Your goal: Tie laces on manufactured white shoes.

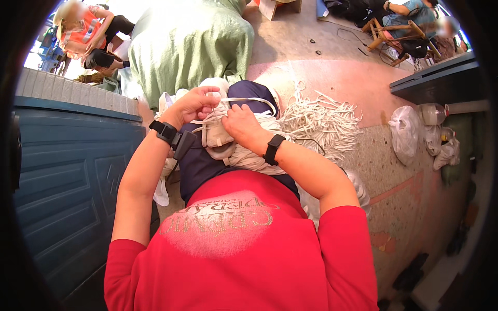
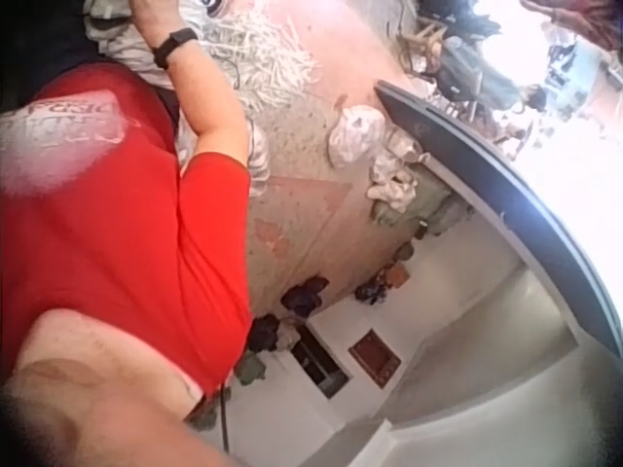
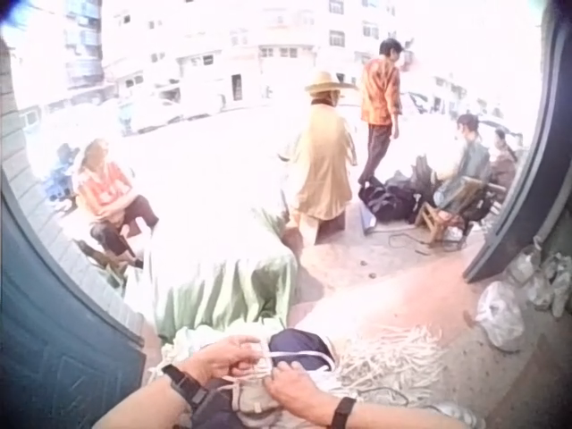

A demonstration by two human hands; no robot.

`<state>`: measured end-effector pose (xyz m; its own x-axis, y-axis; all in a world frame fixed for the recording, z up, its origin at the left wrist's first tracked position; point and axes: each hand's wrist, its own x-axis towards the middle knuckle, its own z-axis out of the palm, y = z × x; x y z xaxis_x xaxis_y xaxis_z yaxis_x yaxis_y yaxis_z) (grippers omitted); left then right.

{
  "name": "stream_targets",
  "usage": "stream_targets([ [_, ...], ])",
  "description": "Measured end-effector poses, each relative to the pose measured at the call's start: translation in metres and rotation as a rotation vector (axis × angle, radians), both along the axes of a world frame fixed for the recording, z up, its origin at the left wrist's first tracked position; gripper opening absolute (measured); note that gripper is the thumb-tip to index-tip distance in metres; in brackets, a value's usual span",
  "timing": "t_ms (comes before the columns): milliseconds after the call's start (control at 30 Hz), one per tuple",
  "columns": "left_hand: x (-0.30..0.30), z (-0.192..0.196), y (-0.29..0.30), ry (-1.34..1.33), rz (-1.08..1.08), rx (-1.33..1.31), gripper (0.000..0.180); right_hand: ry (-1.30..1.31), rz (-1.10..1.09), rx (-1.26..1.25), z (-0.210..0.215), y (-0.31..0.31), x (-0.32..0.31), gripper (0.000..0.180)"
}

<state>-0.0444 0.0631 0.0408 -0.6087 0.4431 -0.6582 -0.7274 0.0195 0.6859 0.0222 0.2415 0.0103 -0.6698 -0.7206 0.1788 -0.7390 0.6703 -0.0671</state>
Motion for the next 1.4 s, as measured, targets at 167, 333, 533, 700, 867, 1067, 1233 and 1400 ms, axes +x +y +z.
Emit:
stream_targets([
  [167,-0.005,-0.002,0.003,0.061,0.143,0.013,0.050,-0.020,0.011,0.136,0.005,-0.016,0.001,0.009],
  [333,-0.003,0.005,0.005,0.092,0.155,0.027,0.050,0.073,0.061,0.012,0.011,-0.005,0.002,0.011],
  [533,-0.010,-0.005,0.010,-0.102,0.190,0.113,0.036,-0.531,-0.024,-1.016,0.111,-0.005,-0.007,0.009],
  [700,0.010,0.002,0.053,0.240,-0.143,-0.497,0.039,0.298,0.052,-1.288,0.271,0.098,-0.020,0.014],
  [867,0.022,-0.037,-0.002,1.117,-0.257,-0.840,0.038,-0.187,0.027,-1.668,0.243,0.129,-0.028,0.023],
  [1067,0.052,-0.025,-0.042,0.875,-0.341,-0.740,0.042,-0.966,-0.394,-1.003,0.088,0.026,-0.022,0.013],
  [1233,0.045,-0.020,-0.042,0.861,-0.406,-0.787,0.042,-0.627,-0.218,-0.390,0.009,-0.028,0.010,0.016],
  [1400,0.040,-0.026,-0.039,0.890,-0.281,-0.558,0.027,-0.488,-0.267,-0.216,-0.010,-0.043,0.009,0.011],
])
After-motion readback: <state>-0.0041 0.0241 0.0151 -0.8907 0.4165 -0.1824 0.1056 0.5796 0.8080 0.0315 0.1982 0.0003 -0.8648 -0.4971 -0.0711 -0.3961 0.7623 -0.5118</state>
